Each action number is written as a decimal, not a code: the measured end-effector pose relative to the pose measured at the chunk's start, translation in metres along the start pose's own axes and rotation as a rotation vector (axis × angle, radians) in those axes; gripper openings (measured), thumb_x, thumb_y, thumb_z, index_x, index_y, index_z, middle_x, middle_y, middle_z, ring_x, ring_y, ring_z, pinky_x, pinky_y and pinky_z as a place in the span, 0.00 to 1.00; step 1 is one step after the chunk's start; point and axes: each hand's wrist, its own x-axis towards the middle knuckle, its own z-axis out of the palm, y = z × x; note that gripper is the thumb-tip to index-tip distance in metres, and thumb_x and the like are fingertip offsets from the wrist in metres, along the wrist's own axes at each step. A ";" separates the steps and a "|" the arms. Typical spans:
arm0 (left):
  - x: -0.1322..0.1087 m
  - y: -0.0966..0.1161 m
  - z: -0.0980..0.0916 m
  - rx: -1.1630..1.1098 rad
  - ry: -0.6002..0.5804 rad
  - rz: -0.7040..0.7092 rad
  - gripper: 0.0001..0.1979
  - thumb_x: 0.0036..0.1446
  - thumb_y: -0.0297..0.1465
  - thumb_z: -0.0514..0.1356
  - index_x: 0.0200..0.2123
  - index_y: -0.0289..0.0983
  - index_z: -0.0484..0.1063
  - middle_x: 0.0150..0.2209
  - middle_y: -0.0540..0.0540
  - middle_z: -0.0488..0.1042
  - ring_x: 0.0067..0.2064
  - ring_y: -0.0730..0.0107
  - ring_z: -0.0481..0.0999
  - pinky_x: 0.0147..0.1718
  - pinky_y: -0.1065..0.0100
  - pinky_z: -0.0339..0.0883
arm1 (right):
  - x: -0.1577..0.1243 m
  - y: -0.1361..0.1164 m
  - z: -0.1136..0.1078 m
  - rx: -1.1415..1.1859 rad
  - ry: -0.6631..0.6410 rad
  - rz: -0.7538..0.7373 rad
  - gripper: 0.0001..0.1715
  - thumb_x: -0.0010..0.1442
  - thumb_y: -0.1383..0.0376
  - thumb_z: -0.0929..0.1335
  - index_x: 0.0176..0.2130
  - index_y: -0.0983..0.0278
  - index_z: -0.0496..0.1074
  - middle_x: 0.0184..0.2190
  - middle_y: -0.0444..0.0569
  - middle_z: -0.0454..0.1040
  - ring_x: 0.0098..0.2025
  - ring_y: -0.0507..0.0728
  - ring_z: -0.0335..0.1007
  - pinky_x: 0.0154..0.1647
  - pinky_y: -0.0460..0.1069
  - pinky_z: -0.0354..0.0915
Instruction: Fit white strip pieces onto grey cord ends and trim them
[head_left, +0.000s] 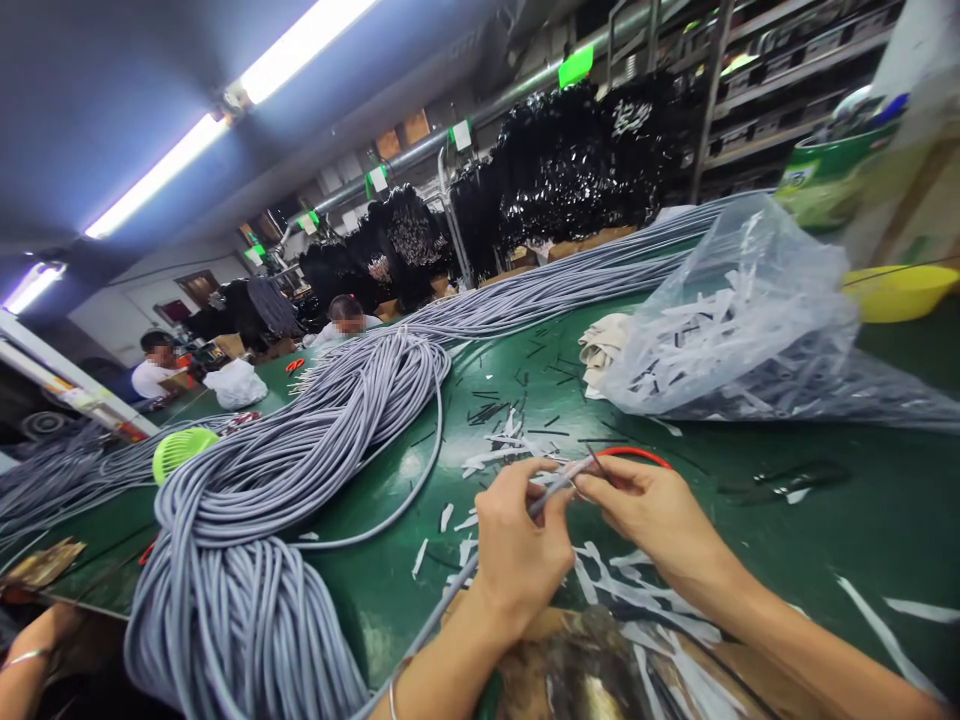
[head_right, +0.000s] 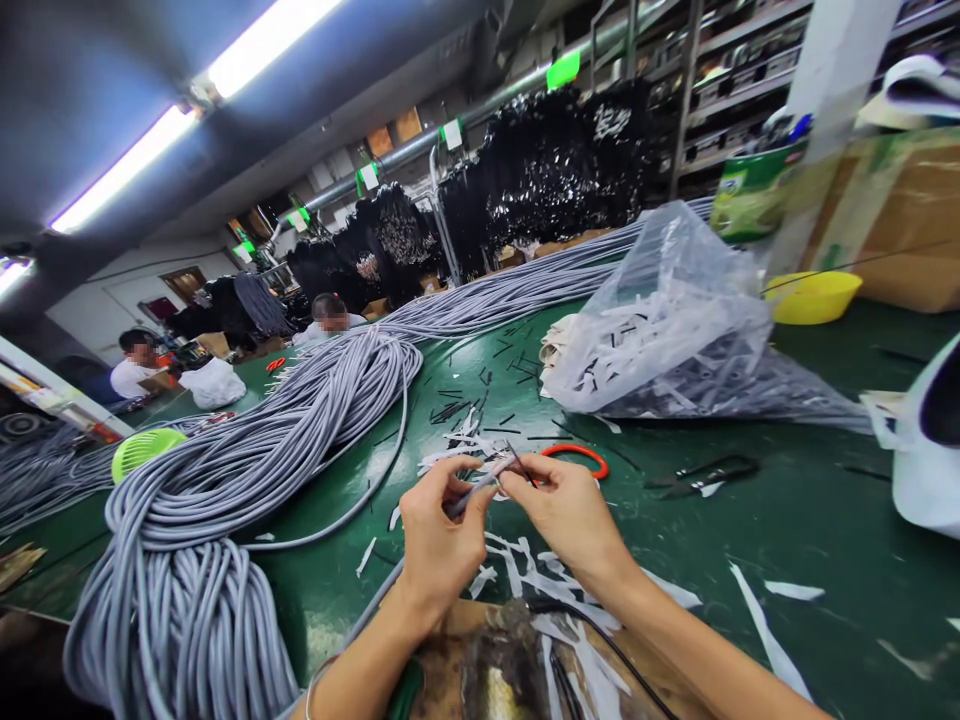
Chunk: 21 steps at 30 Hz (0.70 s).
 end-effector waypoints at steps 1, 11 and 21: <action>0.000 0.000 0.000 -0.016 -0.013 -0.030 0.10 0.52 0.21 0.59 0.37 0.36 0.74 0.28 0.49 0.77 0.22 0.75 0.72 0.21 0.76 0.66 | 0.001 0.000 -0.002 -0.005 0.033 -0.005 0.17 0.40 0.53 0.73 0.17 0.62 0.70 0.14 0.42 0.65 0.18 0.51 0.59 0.15 0.46 0.54; 0.003 0.001 -0.002 -0.029 0.041 0.025 0.07 0.51 0.19 0.59 0.31 0.35 0.73 0.27 0.48 0.77 0.24 0.73 0.75 0.22 0.77 0.67 | -0.003 -0.009 -0.022 -0.513 0.189 -0.507 0.16 0.59 0.52 0.66 0.33 0.60 0.74 0.21 0.44 0.75 0.20 0.53 0.71 0.20 0.46 0.62; 0.002 -0.002 -0.001 0.019 0.085 0.042 0.11 0.50 0.18 0.60 0.36 0.35 0.75 0.29 0.47 0.79 0.24 0.73 0.77 0.23 0.76 0.71 | -0.014 -0.007 -0.015 -1.184 0.272 -1.205 0.25 0.69 0.68 0.58 0.28 0.64 0.77 0.22 0.47 0.78 0.23 0.51 0.70 0.28 0.48 0.59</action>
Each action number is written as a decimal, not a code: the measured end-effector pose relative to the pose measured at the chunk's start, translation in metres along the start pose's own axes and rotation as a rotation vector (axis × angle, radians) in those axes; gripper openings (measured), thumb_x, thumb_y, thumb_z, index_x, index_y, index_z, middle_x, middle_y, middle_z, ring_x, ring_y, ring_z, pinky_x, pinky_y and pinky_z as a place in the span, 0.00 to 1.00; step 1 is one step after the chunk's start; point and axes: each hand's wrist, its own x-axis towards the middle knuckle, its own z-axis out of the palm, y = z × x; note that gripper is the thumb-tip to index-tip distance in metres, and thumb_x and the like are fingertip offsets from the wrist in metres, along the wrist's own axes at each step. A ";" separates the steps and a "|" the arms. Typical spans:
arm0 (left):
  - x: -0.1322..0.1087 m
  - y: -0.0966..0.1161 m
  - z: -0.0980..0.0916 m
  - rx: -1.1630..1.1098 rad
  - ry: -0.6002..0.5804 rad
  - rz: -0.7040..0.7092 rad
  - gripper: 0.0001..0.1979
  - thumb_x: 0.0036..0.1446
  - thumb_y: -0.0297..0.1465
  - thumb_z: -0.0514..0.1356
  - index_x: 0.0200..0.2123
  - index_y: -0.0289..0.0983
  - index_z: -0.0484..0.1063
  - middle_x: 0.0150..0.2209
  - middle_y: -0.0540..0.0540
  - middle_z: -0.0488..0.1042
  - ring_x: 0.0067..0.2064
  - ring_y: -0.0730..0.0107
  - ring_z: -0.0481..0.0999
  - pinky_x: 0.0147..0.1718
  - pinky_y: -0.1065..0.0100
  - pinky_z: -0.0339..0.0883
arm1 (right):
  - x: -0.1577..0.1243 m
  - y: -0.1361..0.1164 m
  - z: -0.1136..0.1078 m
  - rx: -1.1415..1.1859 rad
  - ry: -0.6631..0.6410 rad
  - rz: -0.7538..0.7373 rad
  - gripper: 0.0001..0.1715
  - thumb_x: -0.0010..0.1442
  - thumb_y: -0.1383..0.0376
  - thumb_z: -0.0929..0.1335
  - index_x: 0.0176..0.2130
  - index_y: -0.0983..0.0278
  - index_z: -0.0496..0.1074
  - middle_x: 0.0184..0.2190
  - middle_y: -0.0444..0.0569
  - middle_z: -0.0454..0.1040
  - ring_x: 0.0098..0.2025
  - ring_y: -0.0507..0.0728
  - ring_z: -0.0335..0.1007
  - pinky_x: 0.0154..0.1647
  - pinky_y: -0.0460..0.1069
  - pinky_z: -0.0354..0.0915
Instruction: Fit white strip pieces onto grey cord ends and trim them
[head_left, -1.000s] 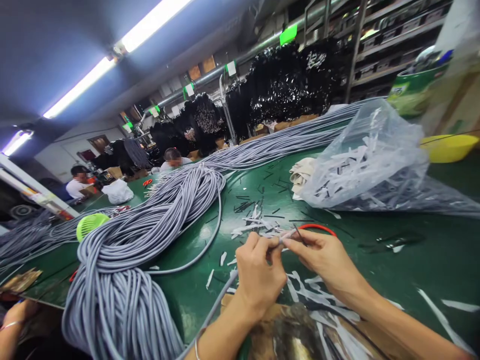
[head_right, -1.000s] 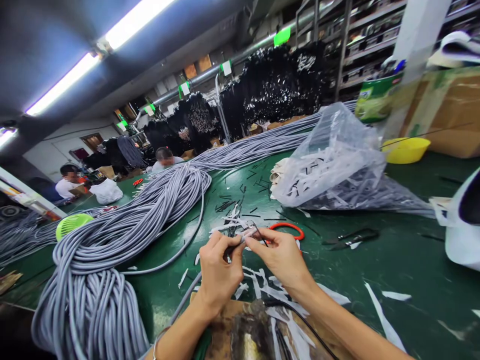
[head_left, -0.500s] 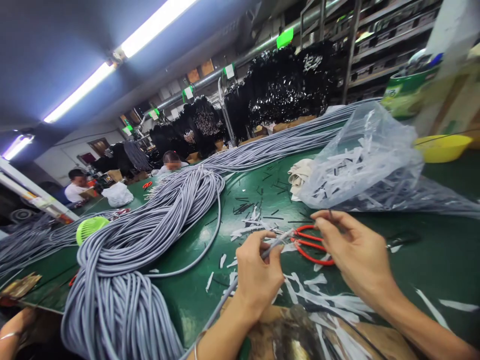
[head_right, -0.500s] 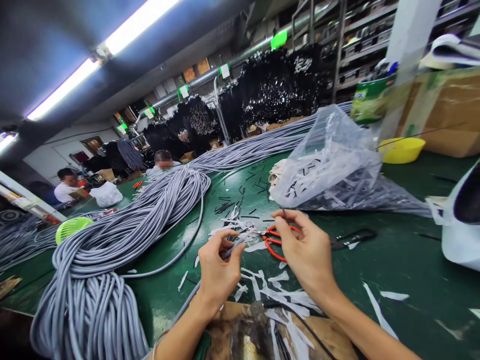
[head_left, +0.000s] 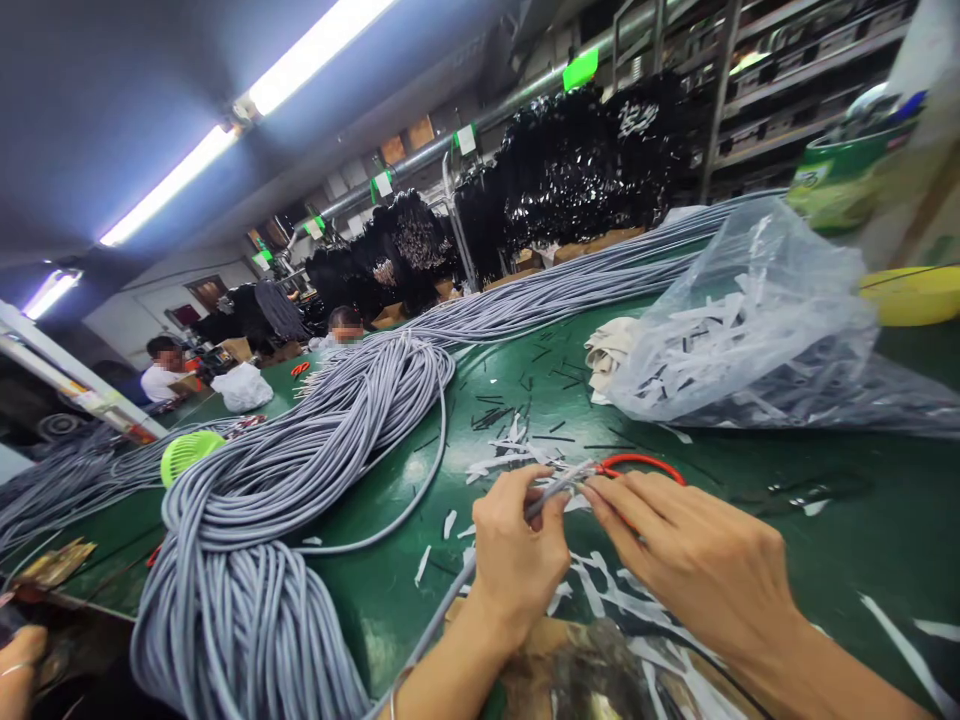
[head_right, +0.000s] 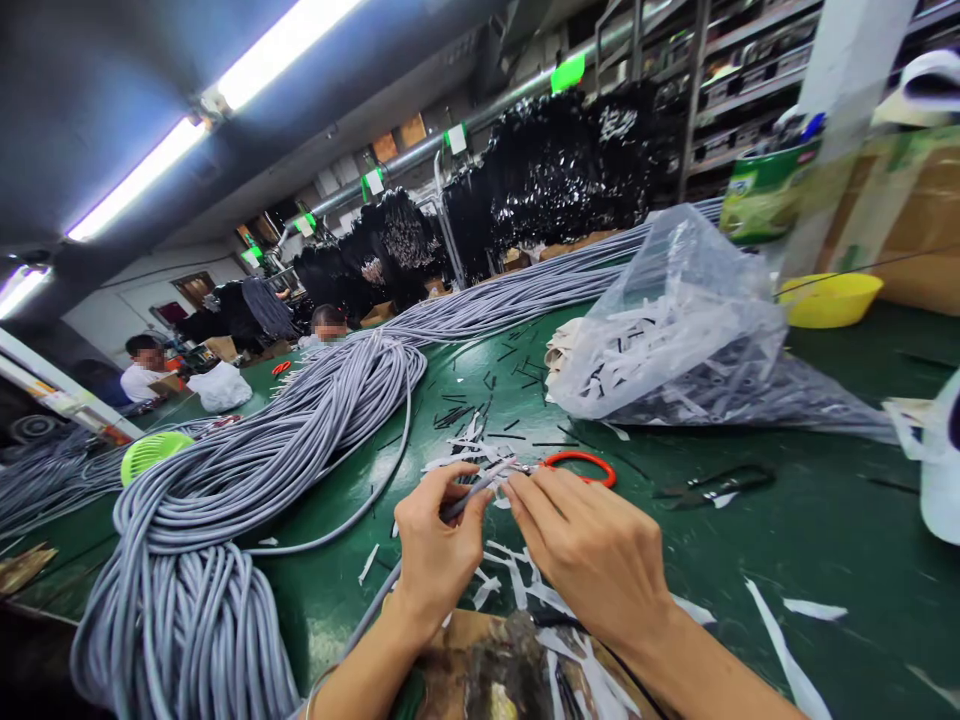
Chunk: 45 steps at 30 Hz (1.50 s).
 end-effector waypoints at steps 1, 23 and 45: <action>0.000 0.000 0.000 -0.002 -0.004 -0.004 0.10 0.50 0.18 0.61 0.35 0.35 0.75 0.29 0.47 0.79 0.24 0.73 0.76 0.22 0.77 0.70 | -0.001 0.000 0.000 -0.015 0.001 -0.008 0.25 0.69 0.68 0.58 0.28 0.64 0.77 0.22 0.47 0.78 0.23 0.51 0.70 0.28 0.48 0.59; -0.002 -0.004 0.001 0.043 -0.119 0.067 0.09 0.51 0.17 0.58 0.28 0.38 0.71 0.25 0.50 0.76 0.23 0.74 0.75 0.24 0.76 0.69 | 0.003 0.013 -0.004 0.085 -0.021 0.145 0.22 0.68 0.64 0.61 0.27 0.62 0.76 0.21 0.44 0.76 0.23 0.51 0.70 0.26 0.47 0.57; -0.002 -0.005 0.000 0.136 -0.105 0.141 0.12 0.48 0.15 0.55 0.26 0.38 0.71 0.24 0.50 0.76 0.23 0.73 0.74 0.23 0.75 0.66 | -0.005 0.000 -0.008 -0.135 -0.031 -0.196 0.21 0.66 0.76 0.60 0.31 0.64 0.78 0.23 0.46 0.78 0.28 0.52 0.70 0.32 0.50 0.56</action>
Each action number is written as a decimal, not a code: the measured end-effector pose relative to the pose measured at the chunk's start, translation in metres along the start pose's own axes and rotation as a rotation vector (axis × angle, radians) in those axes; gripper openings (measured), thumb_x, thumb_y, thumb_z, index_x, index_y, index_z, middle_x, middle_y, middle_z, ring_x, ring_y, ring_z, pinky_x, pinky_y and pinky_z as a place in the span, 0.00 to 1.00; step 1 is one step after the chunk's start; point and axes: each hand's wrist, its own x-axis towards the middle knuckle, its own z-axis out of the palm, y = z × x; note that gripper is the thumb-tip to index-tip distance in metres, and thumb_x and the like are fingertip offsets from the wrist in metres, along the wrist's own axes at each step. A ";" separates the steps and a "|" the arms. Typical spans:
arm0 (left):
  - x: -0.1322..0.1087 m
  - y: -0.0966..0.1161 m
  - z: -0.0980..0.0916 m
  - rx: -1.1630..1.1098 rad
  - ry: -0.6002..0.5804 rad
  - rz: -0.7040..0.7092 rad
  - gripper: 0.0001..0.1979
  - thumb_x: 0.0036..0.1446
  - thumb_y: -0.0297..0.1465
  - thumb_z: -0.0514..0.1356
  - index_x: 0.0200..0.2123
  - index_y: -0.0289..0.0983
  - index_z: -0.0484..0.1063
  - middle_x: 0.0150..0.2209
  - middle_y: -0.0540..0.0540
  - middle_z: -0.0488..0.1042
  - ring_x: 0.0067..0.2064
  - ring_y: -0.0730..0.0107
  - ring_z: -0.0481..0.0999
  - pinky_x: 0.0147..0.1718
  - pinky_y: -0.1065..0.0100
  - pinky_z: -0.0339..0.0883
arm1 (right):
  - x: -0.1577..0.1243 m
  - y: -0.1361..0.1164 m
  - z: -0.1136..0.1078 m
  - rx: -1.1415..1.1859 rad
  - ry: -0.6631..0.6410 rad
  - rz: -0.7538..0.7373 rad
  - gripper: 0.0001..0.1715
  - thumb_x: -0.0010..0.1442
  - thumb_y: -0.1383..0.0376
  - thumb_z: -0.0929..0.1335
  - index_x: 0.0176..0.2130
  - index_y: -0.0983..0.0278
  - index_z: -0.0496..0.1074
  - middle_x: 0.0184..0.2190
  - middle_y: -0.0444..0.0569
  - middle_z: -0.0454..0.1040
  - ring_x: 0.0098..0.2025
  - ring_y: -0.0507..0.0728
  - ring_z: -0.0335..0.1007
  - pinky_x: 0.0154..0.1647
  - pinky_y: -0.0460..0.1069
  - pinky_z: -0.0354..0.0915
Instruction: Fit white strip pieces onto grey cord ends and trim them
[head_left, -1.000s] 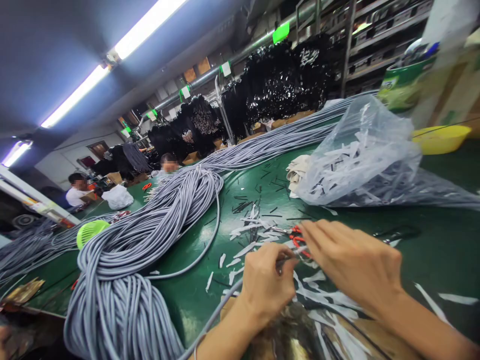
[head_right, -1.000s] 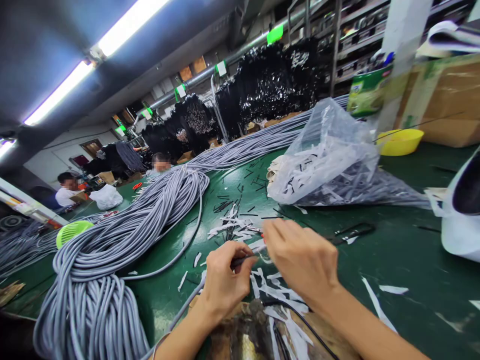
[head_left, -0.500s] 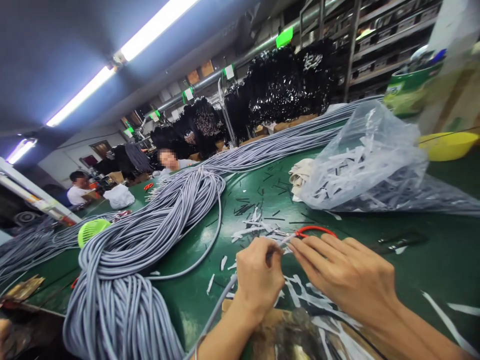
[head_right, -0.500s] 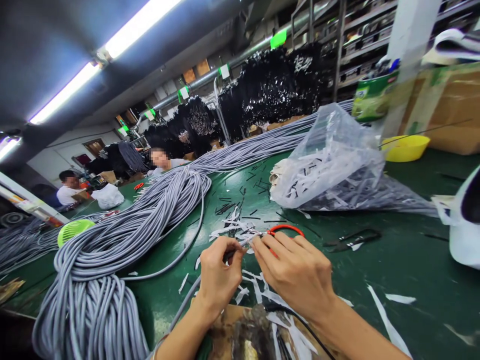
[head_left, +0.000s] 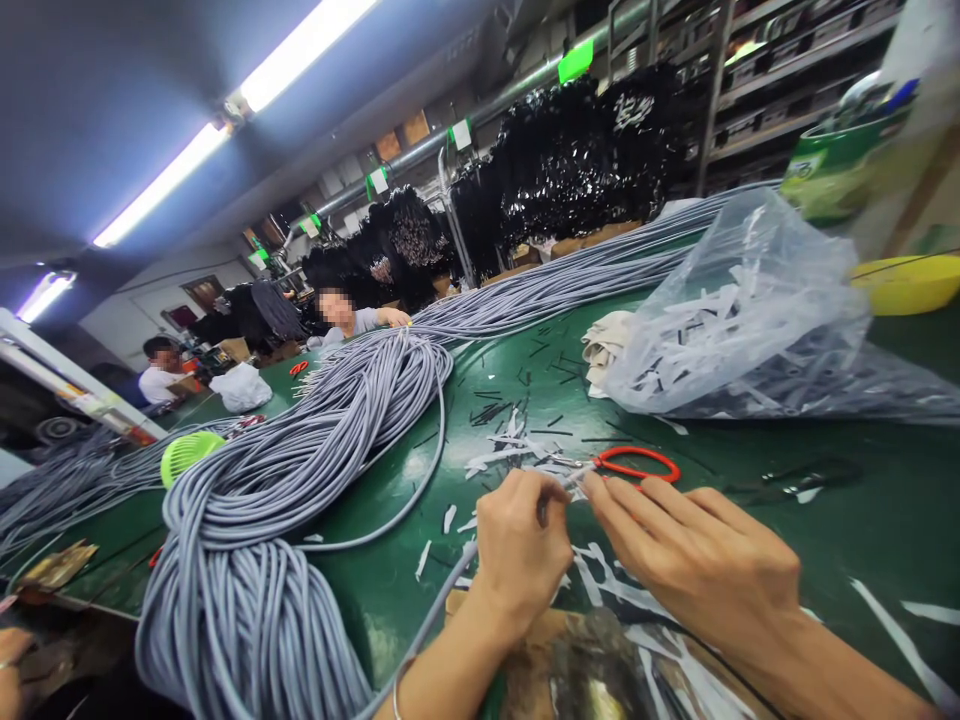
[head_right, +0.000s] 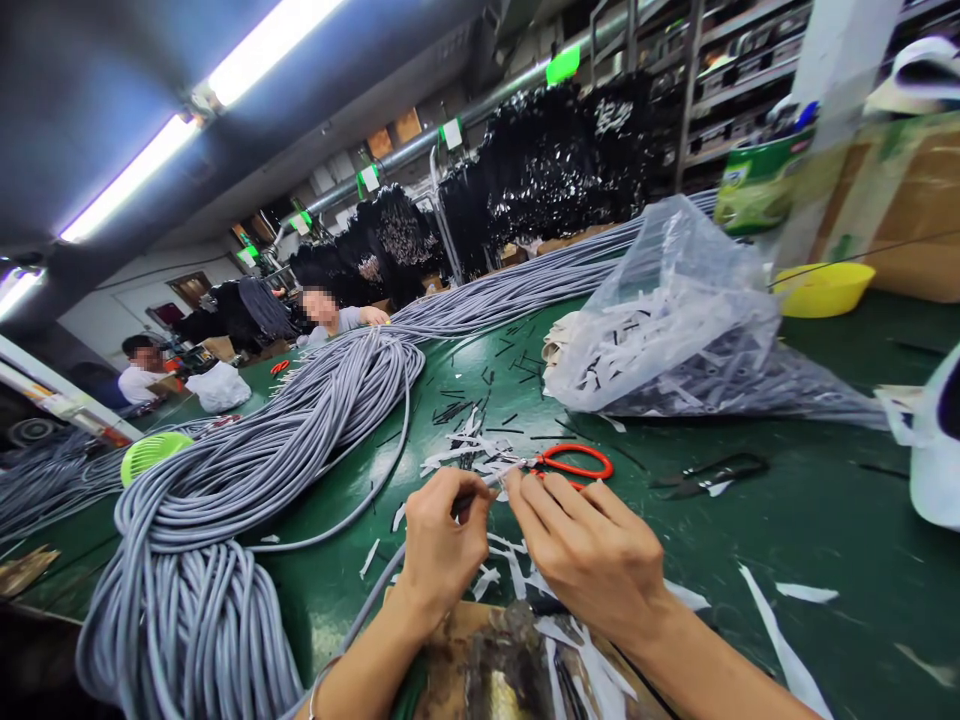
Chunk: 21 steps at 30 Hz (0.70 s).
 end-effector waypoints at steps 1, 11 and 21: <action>0.000 0.000 0.001 0.010 -0.002 -0.014 0.11 0.48 0.16 0.57 0.27 0.38 0.72 0.25 0.50 0.76 0.24 0.72 0.75 0.24 0.75 0.67 | -0.001 -0.001 0.000 -0.003 -0.009 0.010 0.21 0.65 0.76 0.61 0.32 0.64 0.78 0.23 0.46 0.78 0.28 0.52 0.70 0.32 0.50 0.56; -0.002 0.003 0.001 0.049 0.010 0.033 0.08 0.46 0.18 0.63 0.27 0.36 0.74 0.24 0.49 0.77 0.24 0.69 0.76 0.23 0.72 0.68 | 0.001 0.001 0.002 0.020 -0.025 0.057 0.21 0.66 0.77 0.59 0.32 0.67 0.77 0.22 0.47 0.77 0.26 0.53 0.69 0.30 0.50 0.56; 0.001 0.000 -0.002 0.052 0.022 0.092 0.09 0.49 0.16 0.59 0.26 0.35 0.72 0.24 0.49 0.72 0.23 0.73 0.72 0.21 0.73 0.61 | 0.000 0.015 0.017 0.555 -0.158 0.354 0.22 0.71 0.57 0.56 0.43 0.62 0.75 0.28 0.45 0.77 0.24 0.51 0.74 0.20 0.45 0.62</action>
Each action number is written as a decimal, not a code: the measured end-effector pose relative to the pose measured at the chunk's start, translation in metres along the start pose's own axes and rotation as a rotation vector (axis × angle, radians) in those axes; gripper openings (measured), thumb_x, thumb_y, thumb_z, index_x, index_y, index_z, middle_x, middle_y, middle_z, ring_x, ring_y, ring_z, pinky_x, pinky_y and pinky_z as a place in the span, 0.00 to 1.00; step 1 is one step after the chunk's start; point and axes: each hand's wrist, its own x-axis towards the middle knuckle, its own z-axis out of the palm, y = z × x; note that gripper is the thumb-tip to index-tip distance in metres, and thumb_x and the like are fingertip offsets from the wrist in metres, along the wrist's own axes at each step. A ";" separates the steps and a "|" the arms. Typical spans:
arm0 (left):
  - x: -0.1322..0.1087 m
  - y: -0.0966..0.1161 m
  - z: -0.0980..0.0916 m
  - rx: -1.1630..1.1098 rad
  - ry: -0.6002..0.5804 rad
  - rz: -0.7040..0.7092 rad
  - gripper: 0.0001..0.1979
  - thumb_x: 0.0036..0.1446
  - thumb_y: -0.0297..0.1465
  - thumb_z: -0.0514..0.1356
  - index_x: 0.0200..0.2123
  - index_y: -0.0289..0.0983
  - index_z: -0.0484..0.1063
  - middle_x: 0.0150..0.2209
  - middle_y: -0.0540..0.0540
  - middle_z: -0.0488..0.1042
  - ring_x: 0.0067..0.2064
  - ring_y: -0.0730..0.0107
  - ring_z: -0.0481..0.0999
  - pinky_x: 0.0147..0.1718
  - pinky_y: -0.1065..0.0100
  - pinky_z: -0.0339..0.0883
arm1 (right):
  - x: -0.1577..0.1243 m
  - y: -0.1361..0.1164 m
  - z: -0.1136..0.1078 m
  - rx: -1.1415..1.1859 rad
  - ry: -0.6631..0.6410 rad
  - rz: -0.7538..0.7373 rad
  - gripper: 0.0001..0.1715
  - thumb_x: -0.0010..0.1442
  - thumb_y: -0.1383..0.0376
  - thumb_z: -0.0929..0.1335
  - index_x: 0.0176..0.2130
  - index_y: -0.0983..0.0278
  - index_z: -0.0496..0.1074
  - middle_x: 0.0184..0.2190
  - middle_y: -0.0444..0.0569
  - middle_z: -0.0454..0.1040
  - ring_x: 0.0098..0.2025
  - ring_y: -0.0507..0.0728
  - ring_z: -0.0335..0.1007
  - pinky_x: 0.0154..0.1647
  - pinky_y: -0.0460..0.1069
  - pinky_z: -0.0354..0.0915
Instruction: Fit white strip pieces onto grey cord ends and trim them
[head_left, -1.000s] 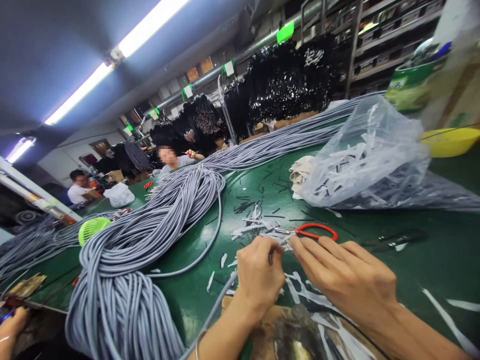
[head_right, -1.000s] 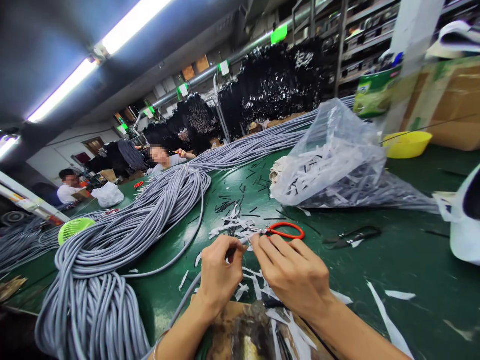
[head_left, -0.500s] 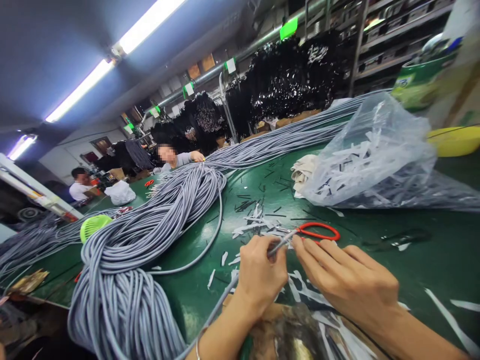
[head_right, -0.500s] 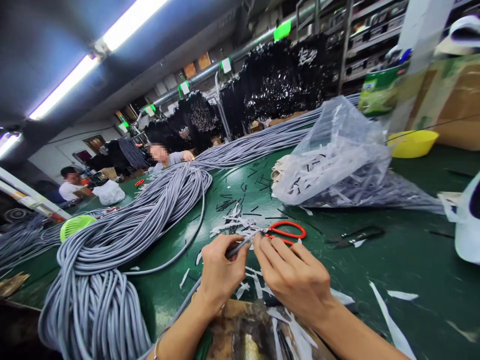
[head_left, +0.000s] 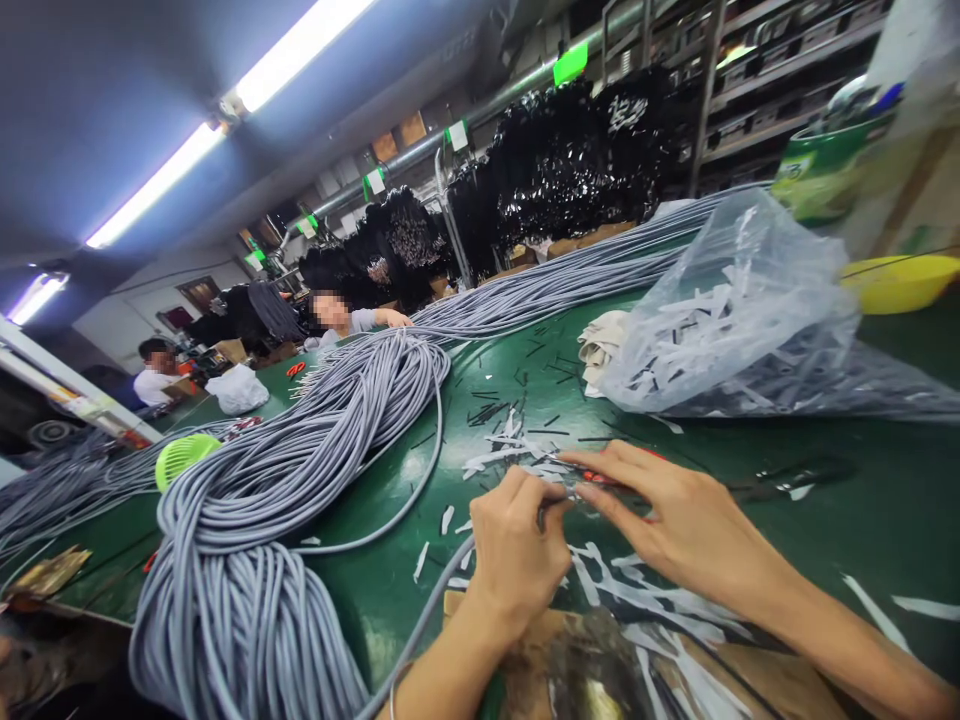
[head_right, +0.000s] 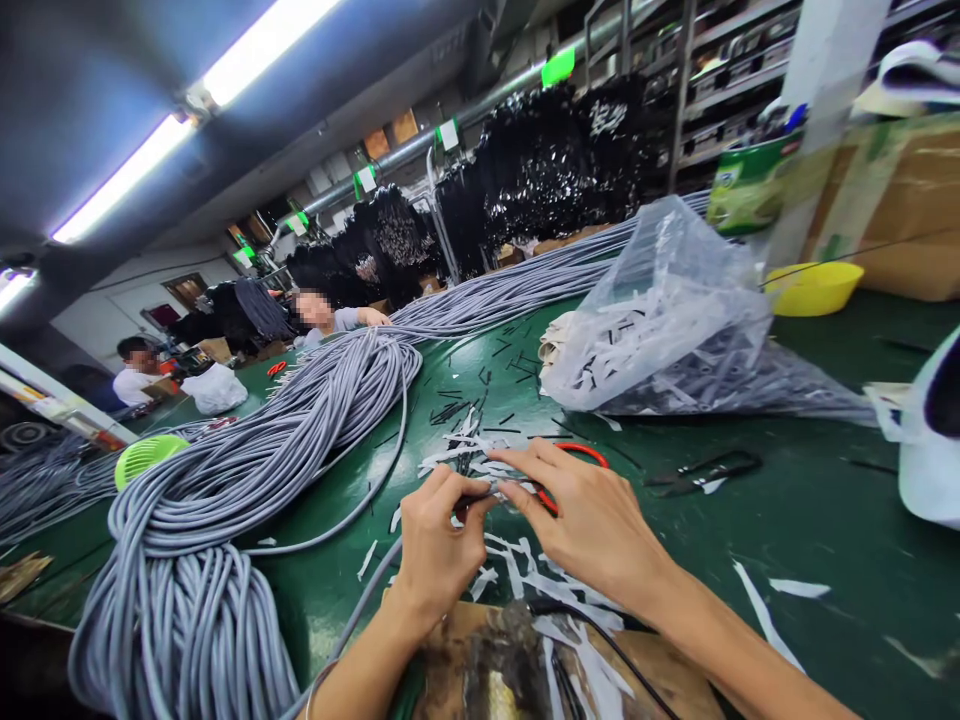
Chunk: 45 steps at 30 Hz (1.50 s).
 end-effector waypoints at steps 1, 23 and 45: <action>0.000 0.000 0.000 0.002 0.002 0.013 0.09 0.50 0.17 0.58 0.26 0.35 0.72 0.24 0.49 0.72 0.22 0.73 0.72 0.21 0.73 0.60 | 0.000 0.002 0.000 -0.010 -0.015 0.001 0.23 0.71 0.56 0.55 0.43 0.61 0.75 0.27 0.45 0.76 0.23 0.51 0.73 0.19 0.45 0.61; 0.000 0.005 0.000 0.257 0.024 0.247 0.11 0.49 0.17 0.57 0.23 0.39 0.66 0.20 0.52 0.67 0.19 0.73 0.66 0.18 0.69 0.52 | 0.005 0.005 -0.012 -0.183 0.007 -0.292 0.18 0.54 0.80 0.61 0.23 0.60 0.68 0.20 0.42 0.72 0.30 0.56 0.63 0.37 0.52 0.51; 0.000 -0.002 -0.001 0.043 0.096 0.067 0.11 0.57 0.21 0.55 0.32 0.33 0.77 0.23 0.48 0.70 0.21 0.73 0.70 0.21 0.74 0.64 | 0.006 0.003 -0.013 -0.239 0.136 -0.312 0.18 0.67 0.73 0.60 0.29 0.64 0.72 0.23 0.45 0.76 0.27 0.55 0.66 0.30 0.51 0.56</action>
